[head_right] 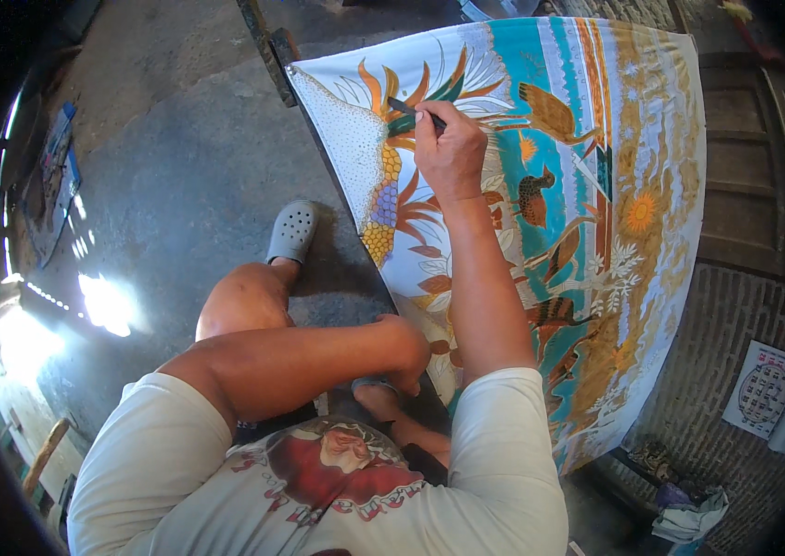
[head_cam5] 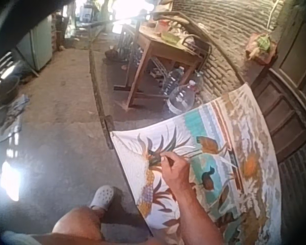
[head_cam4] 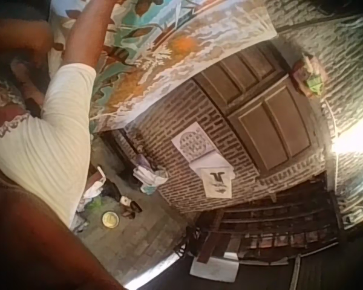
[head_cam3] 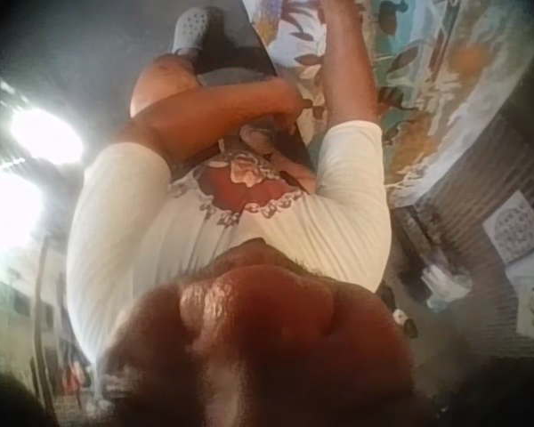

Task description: Applying wax or paint to a large piece of fabric with floral and bird designs using a canting or brush.

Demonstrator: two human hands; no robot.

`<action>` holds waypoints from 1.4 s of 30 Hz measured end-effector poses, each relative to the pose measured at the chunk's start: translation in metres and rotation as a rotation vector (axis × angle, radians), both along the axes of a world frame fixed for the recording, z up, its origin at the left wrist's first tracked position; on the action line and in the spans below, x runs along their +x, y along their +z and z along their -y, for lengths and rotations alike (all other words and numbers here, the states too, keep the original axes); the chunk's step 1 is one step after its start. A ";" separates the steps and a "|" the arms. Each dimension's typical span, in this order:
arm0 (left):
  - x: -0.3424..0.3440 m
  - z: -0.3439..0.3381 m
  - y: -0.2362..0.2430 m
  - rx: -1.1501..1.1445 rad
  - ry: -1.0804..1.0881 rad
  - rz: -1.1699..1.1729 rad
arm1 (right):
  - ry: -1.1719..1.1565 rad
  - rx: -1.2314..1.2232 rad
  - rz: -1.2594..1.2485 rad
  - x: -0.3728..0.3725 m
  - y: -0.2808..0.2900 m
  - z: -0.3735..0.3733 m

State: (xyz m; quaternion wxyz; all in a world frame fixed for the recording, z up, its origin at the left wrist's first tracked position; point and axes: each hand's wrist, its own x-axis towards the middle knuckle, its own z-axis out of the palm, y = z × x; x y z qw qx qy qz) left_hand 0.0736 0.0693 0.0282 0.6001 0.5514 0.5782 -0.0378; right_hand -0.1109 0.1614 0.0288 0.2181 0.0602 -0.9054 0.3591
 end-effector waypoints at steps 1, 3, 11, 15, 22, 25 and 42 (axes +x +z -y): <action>0.000 0.001 0.001 -0.002 0.024 -0.002 | -0.002 0.000 0.002 0.002 0.000 -0.001; 0.000 0.001 -0.001 0.012 0.028 -0.004 | 0.002 -0.153 0.079 0.004 0.001 -0.004; 0.001 -0.006 -0.008 -0.002 -0.024 -0.003 | 0.021 -0.099 -0.049 -0.010 0.002 -0.002; 0.006 -0.004 -0.007 0.016 0.005 -0.011 | 0.029 -0.024 0.012 -0.006 0.004 -0.005; 0.002 -0.004 -0.005 0.019 0.017 -0.011 | 0.053 -0.092 0.124 0.001 0.004 -0.011; 0.000 -0.005 -0.007 0.016 -0.022 0.007 | 0.065 -0.083 0.138 0.007 0.007 -0.010; -0.003 -0.005 -0.001 0.032 0.032 0.012 | 0.055 -0.369 0.155 0.036 0.025 -0.018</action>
